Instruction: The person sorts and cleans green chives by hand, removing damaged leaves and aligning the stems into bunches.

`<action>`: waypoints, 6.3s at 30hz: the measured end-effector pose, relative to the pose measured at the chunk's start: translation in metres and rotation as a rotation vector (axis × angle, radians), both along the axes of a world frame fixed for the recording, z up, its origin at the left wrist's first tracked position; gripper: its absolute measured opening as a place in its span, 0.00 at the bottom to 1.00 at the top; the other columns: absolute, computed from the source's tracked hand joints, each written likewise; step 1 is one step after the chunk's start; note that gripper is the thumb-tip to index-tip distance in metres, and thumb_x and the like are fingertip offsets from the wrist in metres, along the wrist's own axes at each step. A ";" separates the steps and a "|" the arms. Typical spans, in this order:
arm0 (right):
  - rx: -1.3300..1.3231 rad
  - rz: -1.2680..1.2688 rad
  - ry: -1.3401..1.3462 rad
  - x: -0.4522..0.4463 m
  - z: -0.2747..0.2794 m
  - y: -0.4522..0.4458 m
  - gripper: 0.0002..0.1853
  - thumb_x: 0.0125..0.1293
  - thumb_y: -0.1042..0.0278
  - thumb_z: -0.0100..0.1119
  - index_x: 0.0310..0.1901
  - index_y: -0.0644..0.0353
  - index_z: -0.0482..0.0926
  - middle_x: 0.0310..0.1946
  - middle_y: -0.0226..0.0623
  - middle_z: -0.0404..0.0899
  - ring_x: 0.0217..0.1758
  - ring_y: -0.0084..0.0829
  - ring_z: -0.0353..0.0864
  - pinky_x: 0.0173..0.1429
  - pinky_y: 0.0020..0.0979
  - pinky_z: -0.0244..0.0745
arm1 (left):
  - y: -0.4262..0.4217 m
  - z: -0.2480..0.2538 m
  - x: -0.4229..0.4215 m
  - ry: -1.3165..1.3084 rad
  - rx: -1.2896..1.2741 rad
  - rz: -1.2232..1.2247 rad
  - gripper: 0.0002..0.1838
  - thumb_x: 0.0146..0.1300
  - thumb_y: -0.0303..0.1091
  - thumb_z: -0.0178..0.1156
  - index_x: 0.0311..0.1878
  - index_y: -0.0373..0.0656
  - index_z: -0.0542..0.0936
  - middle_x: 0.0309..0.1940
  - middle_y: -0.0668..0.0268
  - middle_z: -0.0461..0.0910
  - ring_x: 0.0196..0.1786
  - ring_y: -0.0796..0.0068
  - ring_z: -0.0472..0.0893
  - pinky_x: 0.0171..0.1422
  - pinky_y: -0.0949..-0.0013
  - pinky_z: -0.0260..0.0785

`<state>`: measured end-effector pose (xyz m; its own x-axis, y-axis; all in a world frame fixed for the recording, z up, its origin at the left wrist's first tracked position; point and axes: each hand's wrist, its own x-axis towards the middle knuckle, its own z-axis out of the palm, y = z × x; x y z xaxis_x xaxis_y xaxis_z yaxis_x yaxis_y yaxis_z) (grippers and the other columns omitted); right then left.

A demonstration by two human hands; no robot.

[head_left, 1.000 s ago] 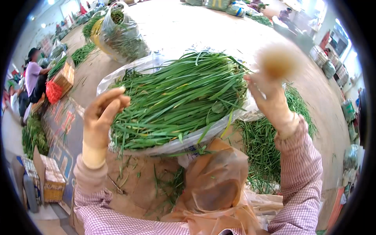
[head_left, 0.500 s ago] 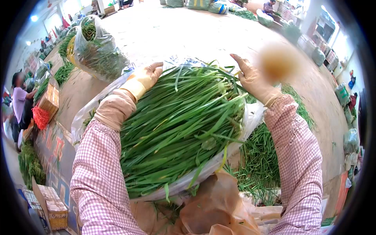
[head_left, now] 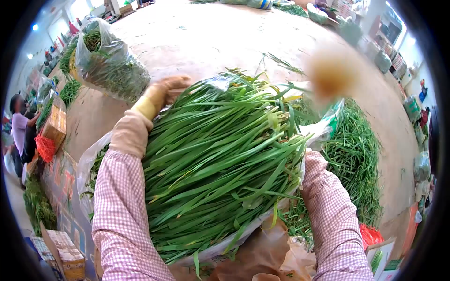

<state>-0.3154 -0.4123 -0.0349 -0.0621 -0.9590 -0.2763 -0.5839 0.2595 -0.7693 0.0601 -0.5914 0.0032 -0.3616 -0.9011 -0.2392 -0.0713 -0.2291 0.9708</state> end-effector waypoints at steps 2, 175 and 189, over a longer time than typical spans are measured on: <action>0.050 -0.061 -0.237 -0.010 -0.024 0.005 0.23 0.68 0.66 0.58 0.63 0.55 0.70 0.52 0.42 0.79 0.50 0.34 0.80 0.54 0.34 0.76 | 0.068 0.060 -0.014 0.361 -0.221 0.159 0.18 0.65 0.41 0.64 0.53 0.40 0.81 0.44 0.60 0.84 0.45 0.72 0.83 0.51 0.71 0.76; -0.411 -0.770 -1.612 -0.116 0.020 0.404 0.09 0.66 0.66 0.60 0.45 0.58 0.74 0.37 0.51 0.83 0.35 0.48 0.85 0.40 0.48 0.85 | 0.529 0.068 -0.244 0.242 0.556 -0.779 0.63 0.47 0.80 0.57 0.74 0.39 0.55 0.70 0.59 0.63 0.70 0.65 0.65 0.75 0.59 0.57; -0.228 -0.675 -1.798 -0.118 -0.015 0.378 0.12 0.64 0.64 0.62 0.46 0.59 0.74 0.33 0.55 0.82 0.36 0.51 0.86 0.40 0.51 0.85 | 0.538 0.059 -0.236 0.212 0.688 -0.755 0.36 0.59 0.31 0.64 0.70 0.41 0.63 0.52 0.63 0.77 0.50 0.73 0.79 0.57 0.70 0.73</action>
<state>-0.4336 -0.0347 -0.0502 -0.2096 -0.9236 -0.3211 0.9453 -0.1075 -0.3079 -0.1759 -0.0535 0.0623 -0.8688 -0.1163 -0.4814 -0.2696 -0.7042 0.6568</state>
